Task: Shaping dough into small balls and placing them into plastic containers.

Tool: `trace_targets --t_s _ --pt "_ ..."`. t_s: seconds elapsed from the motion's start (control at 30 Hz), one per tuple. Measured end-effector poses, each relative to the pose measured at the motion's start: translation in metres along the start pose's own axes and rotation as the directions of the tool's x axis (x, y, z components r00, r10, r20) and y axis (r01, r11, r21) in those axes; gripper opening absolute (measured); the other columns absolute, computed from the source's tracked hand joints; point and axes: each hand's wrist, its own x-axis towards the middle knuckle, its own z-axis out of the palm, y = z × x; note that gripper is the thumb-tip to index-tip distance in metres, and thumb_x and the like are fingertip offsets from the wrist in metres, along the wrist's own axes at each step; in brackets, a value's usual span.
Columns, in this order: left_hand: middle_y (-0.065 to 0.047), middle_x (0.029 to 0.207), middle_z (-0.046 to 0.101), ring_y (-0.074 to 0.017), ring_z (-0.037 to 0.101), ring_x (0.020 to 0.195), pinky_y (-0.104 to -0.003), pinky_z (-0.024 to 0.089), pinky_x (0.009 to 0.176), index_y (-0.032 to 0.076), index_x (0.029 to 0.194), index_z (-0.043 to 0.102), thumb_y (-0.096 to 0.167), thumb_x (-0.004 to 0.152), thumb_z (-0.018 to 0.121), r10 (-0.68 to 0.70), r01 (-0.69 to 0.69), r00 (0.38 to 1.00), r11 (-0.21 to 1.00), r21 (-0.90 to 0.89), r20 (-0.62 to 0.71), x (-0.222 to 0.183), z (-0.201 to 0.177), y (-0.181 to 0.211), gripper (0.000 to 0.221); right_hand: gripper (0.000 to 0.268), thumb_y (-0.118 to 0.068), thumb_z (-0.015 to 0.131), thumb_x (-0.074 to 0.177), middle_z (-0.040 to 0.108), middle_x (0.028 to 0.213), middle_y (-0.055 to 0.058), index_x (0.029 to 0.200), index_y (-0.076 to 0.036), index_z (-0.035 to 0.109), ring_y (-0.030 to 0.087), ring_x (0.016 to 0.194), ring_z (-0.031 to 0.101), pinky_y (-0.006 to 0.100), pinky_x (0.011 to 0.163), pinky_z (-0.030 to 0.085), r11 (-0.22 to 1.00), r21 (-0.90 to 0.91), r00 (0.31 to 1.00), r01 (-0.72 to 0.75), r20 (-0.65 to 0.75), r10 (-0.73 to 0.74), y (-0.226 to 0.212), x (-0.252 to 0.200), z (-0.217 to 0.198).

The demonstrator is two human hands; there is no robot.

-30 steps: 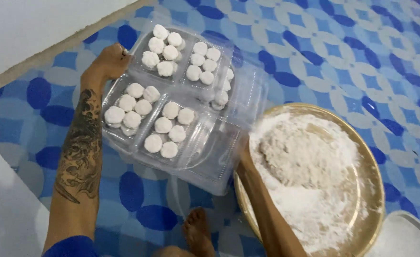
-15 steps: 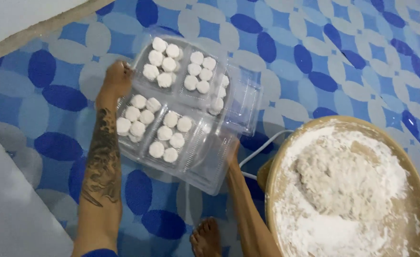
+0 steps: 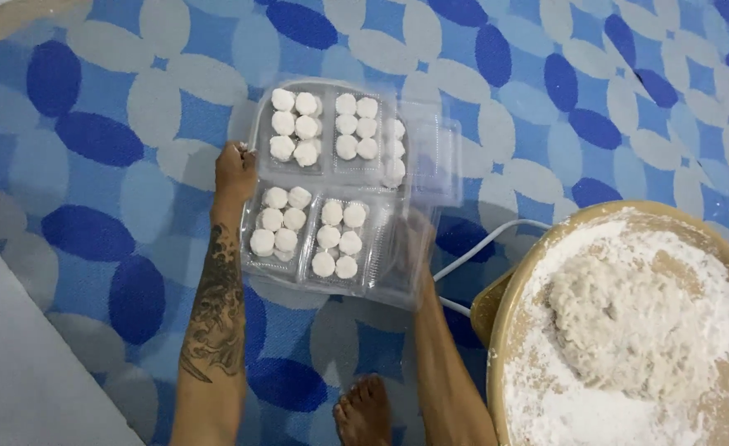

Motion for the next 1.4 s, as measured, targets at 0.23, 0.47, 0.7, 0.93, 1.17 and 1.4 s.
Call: trace_targets --t_s 0.23,0.47,0.7,0.93,1.17,1.4 --pt "-0.03 0.109 0.065 -0.0474 0.065 0.104 -0.059 0.05 0.085 -0.007 0.123 0.054 0.017 0.105 0.048 -0.054 0.054 0.998 0.998 -0.022 0.021 -0.021 0.007 -0.024 0.031 0.052 -0.061 0.077 0.082 0.077 0.102 0.006 0.108 -0.016 0.079 0.023 0.093 0.074 0.036 0.066 0.058 0.988 -0.13 0.996 -0.086 0.0 0.086 0.047 0.021 0.019" --pt "-0.035 0.11 0.064 -0.0538 0.062 0.105 -0.063 0.049 0.085 -0.01 0.125 0.057 0.013 0.104 0.05 -0.036 0.04 0.998 0.997 -0.072 0.06 -0.059 -0.013 -0.014 0.032 0.054 -0.064 0.068 0.087 0.077 0.103 0.006 0.098 -0.012 0.079 0.025 0.089 0.069 0.039 0.07 0.057 0.862 -0.35 0.862 -0.365 0.221 0.455 0.06 0.091 0.011" --pt "-0.034 0.117 0.066 -0.0458 0.069 0.101 -0.053 0.061 0.079 -0.01 0.125 0.066 0.019 0.1 0.059 -0.491 0.533 0.842 0.822 -0.201 0.223 -0.199 -0.044 -0.028 0.039 0.026 -0.033 0.074 0.086 0.065 0.06 0.0 0.064 -0.026 0.063 0.01 0.057 0.058 0.034 0.042 0.034 0.989 -0.111 0.994 -0.099 -0.05 0.094 0.123 0.032 0.002" --pt "-0.034 0.119 0.066 -0.0477 0.066 0.106 -0.056 0.06 0.082 -0.007 0.12 0.071 0.02 0.098 0.069 -0.498 0.503 0.862 0.816 -0.286 0.093 -0.201 -0.043 -0.007 0.035 0.023 -0.041 0.076 0.085 0.069 0.068 0.0 0.071 -0.024 0.069 0.016 0.069 0.065 0.034 0.056 0.043 0.97 -0.2 0.99 -0.139 -0.036 0.134 0.105 -0.004 0.002" --pt "-0.024 0.114 0.072 -0.0431 0.068 0.106 -0.051 0.057 0.085 0.005 0.111 0.077 0.016 0.097 0.069 -0.301 0.299 0.953 0.941 -0.156 0.012 -0.128 -0.023 0.003 0.02 0.029 -0.05 0.078 0.083 0.075 0.079 0.001 0.079 -0.021 0.077 0.024 0.085 0.074 0.035 0.073 0.055 0.929 -0.312 0.98 -0.2 -0.043 0.196 0.072 -0.011 0.008" --pt "-0.013 0.101 0.076 -0.0415 0.069 0.098 -0.046 0.058 0.088 0.023 0.1 0.081 0.011 0.089 0.069 -0.077 0.071 0.995 0.994 0.083 0.066 -0.031 0.017 -0.007 0.02 0.035 -0.034 0.065 0.097 0.075 0.106 0.009 0.115 -0.004 0.074 0.01 0.112 0.068 0.016 0.092 0.052 0.884 -0.413 0.962 -0.218 0.063 0.266 -0.101 -0.106 -0.05"
